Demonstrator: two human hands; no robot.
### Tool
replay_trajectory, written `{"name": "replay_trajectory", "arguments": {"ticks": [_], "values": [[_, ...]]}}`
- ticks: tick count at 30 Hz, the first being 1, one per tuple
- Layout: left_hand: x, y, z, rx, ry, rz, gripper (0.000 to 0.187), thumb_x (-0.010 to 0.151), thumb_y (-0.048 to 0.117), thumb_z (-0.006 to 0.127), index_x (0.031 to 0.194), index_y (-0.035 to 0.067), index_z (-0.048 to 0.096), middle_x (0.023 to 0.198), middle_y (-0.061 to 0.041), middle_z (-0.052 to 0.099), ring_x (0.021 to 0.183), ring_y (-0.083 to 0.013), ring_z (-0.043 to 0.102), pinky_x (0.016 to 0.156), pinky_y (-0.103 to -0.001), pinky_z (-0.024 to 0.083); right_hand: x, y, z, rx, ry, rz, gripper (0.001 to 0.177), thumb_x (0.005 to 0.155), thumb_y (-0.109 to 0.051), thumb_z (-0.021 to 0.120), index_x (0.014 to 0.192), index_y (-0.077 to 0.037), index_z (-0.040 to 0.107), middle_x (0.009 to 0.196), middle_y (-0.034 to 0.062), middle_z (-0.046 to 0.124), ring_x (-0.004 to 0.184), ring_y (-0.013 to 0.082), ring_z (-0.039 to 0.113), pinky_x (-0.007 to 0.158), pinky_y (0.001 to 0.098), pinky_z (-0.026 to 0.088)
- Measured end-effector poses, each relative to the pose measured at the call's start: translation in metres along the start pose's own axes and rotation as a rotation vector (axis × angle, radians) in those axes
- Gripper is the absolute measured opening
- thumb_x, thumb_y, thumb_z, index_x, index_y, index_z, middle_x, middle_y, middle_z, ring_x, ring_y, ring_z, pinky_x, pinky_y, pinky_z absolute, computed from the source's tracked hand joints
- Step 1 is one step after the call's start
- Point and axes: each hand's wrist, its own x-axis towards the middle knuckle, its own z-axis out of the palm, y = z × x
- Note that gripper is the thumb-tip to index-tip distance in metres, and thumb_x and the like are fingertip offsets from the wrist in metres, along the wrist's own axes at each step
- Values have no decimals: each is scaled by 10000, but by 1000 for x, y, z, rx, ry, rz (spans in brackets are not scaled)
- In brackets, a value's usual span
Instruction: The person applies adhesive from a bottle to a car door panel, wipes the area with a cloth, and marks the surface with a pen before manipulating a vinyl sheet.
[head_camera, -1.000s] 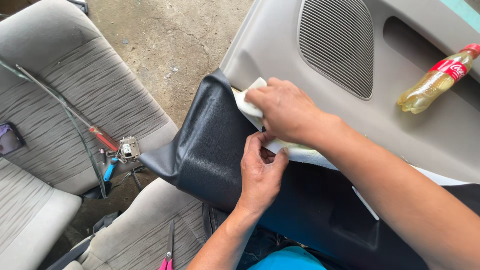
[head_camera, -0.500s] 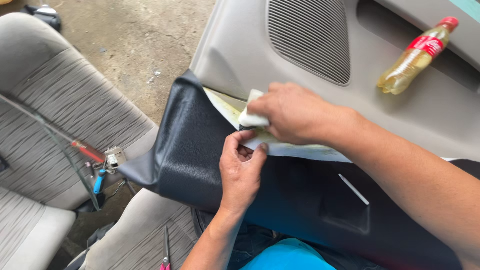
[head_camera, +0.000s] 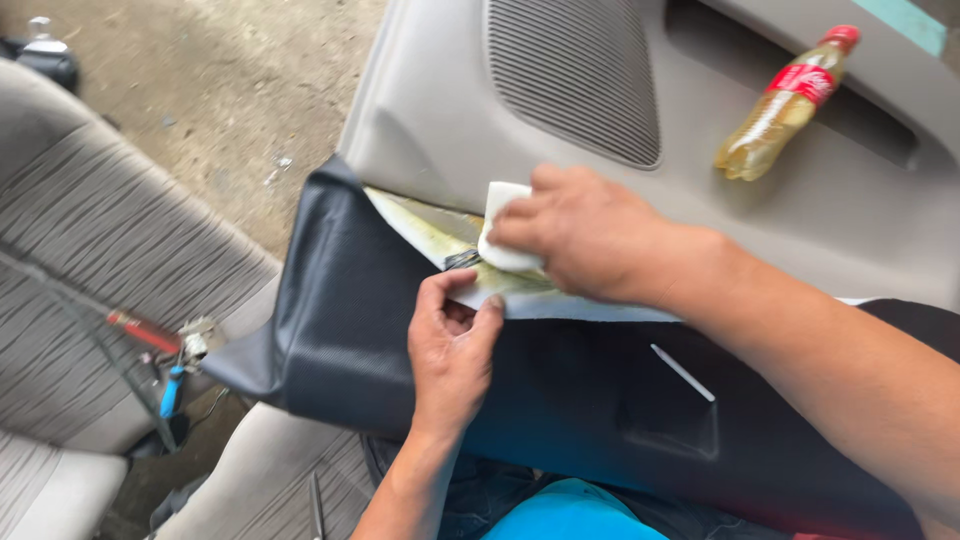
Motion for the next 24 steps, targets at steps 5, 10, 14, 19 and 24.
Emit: {"name": "replay_trajectory", "arguments": {"ticks": [5, 10, 14, 19, 24], "values": [[-3, -2, -3, 3, -4, -12, 321, 949, 50, 681, 1235, -28, 556, 871, -7, 576, 736, -35, 506, 647, -191, 454, -60, -8, -6, -251, -137, 182, 352, 666, -15, 661, 1007, -98, 680, 1011, 42, 705, 906, 298, 623, 803, 441, 516], [0, 0, -1, -46, -36, -14, 330, 945, 47, 667, 1240, -23, 538, 910, -17, 603, 764, -32, 541, 680, -188, 488, -82, -1, -25, -151, -197, 449, 426, 712, -103, 740, 1130, -182, 723, 890, 9, 721, 946, 265, 634, 805, 438, 528], [-1, 1, -3, 23, -29, -10, 283, 952, 55, 669, 1205, -20, 566, 899, -23, 611, 741, -31, 536, 647, -189, 478, -35, -3, 9, 276, 213, 135, 495, 705, -7, 736, 1194, -61, 678, 976, 97, 698, 977, 300, 636, 814, 423, 534], [-2, -4, -3, -66, -25, 6, 228, 945, 32, 700, 1123, 1, 561, 914, -20, 587, 733, -25, 511, 634, -177, 450, -23, -2, 21, 156, -89, 159, 271, 643, -19, 739, 905, -71, 688, 888, 65, 695, 936, 321, 612, 796, 463, 510], [3, -3, -7, -71, -27, -41, 237, 920, 20, 704, 1109, 34, 562, 895, -8, 589, 733, -17, 525, 643, -169, 473, -55, -6, -10, 30, -14, 262, 334, 669, -37, 744, 992, -118, 714, 860, 65, 688, 864, 297, 615, 733, 456, 524]]}}
